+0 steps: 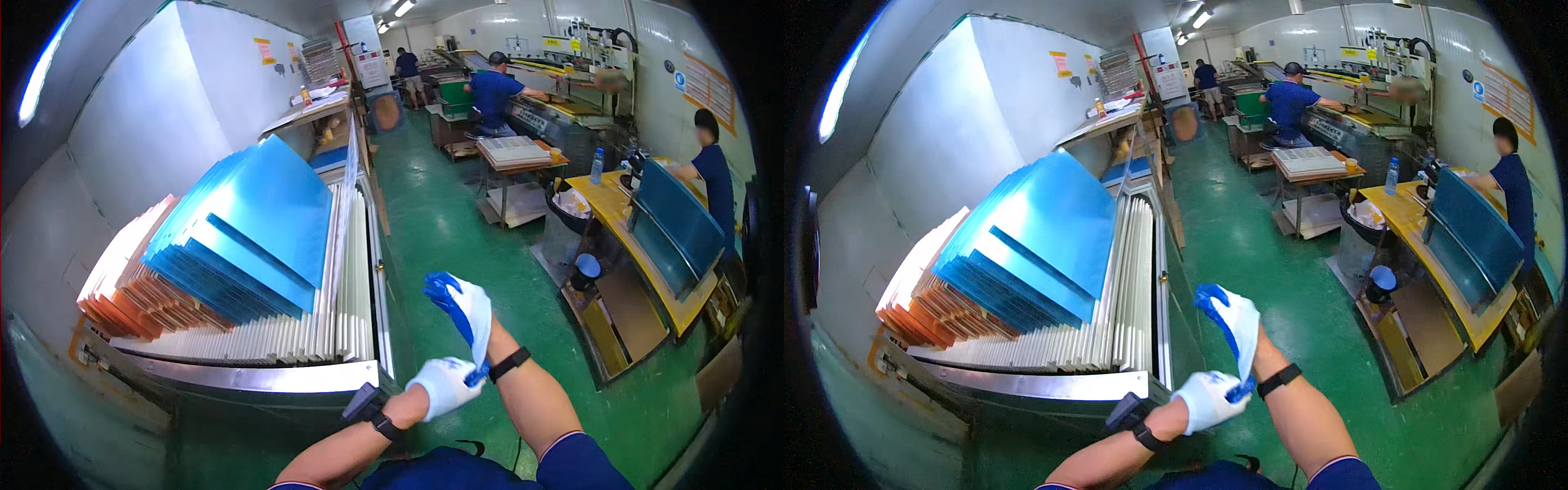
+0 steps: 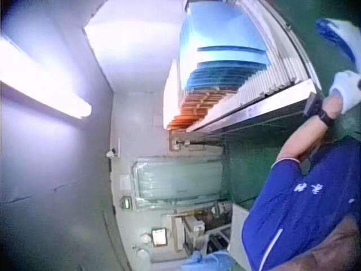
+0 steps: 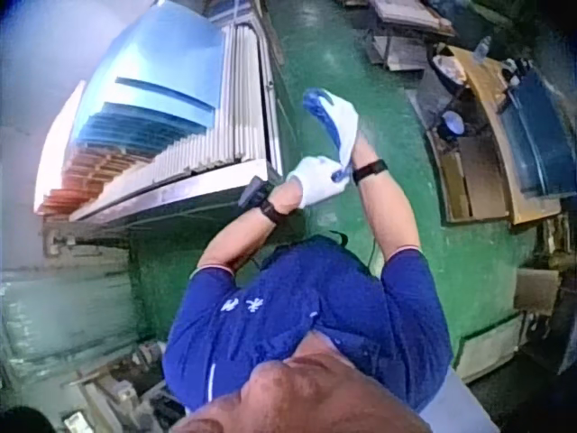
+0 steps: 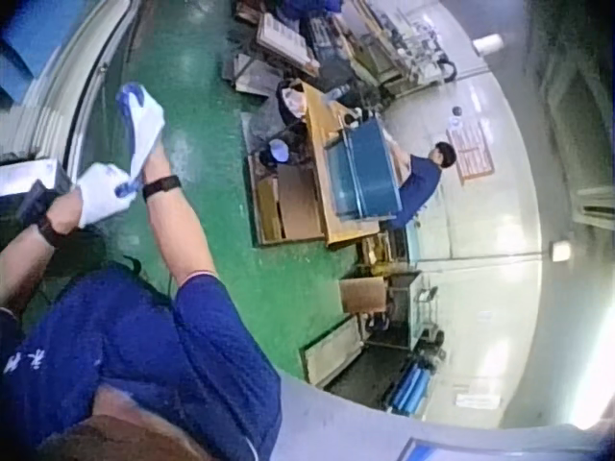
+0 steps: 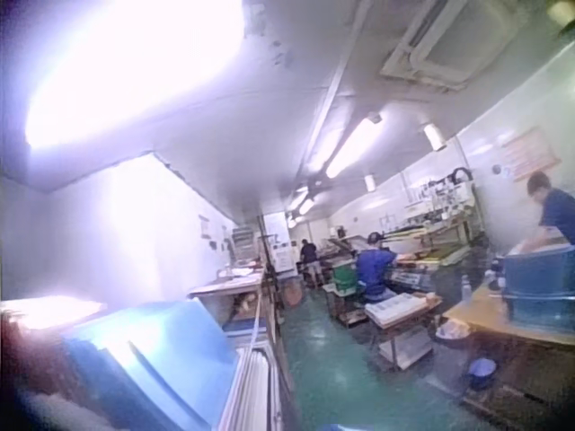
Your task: Handling, inspecting, and stacking copper-coated and blue-colored circuit board panels in an industrial facility.
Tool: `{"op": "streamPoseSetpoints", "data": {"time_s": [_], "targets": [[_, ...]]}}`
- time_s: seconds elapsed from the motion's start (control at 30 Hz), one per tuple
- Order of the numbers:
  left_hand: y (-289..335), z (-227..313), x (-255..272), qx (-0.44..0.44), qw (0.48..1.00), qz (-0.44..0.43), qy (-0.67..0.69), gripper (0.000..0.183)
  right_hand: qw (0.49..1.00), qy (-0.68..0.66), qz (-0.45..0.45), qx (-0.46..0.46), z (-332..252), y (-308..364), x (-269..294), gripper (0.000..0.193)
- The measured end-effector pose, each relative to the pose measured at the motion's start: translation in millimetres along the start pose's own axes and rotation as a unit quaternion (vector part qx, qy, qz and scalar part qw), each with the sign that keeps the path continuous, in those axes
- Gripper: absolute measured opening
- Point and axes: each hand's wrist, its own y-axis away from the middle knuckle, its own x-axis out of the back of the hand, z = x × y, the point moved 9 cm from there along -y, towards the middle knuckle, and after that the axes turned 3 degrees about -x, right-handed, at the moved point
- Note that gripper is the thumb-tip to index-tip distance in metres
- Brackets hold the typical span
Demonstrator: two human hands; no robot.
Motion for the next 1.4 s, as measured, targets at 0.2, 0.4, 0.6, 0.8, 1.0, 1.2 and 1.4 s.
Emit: {"op": "streamPoseSetpoints", "data": {"time_s": [0.2, 0.4, 0.6, 0.8, 1.0, 1.2, 1.4], "targets": [[109, -97, 88, 0.118, 0.944, 0.288, 0.105, 0.021, 0.979, 0.197, -0.039, -0.025, 28, -44, -84, 0.089], [281, -268, 226, 0.099, 0.607, 0.724, 0.312, 0.048, 0.926, 0.334, 0.13, 0.115, 31, -116, -125, 0.104], [302, -319, 285, 0.171, 0.621, 0.724, 0.246, 0.054, 0.789, 0.519, 0.259, 0.202, -33, -131, -194, 0.027], [291, -331, 298, 0.095, 0.601, 0.686, 0.4, 0.056, 0.829, 0.485, 0.11, 0.255, -19, -155, -294, 0.063], [265, -307, 304, 0.173, 0.69, 0.689, 0.138, 0.079, 0.839, 0.493, -0.003, 0.23, 35, -160, -323, 0.06], [203, -334, 303, 0.119, 0.581, 0.734, 0.33, 0.072, 0.977, 0.171, -0.003, 0.127, 57, -172, -277, 0.054], [157, -357, 338, 0.155, 0.622, 0.738, 0.213, 0.069, 0.946, 0.307, -0.019, 0.102, 75, -184, -282, 0.071]]}}
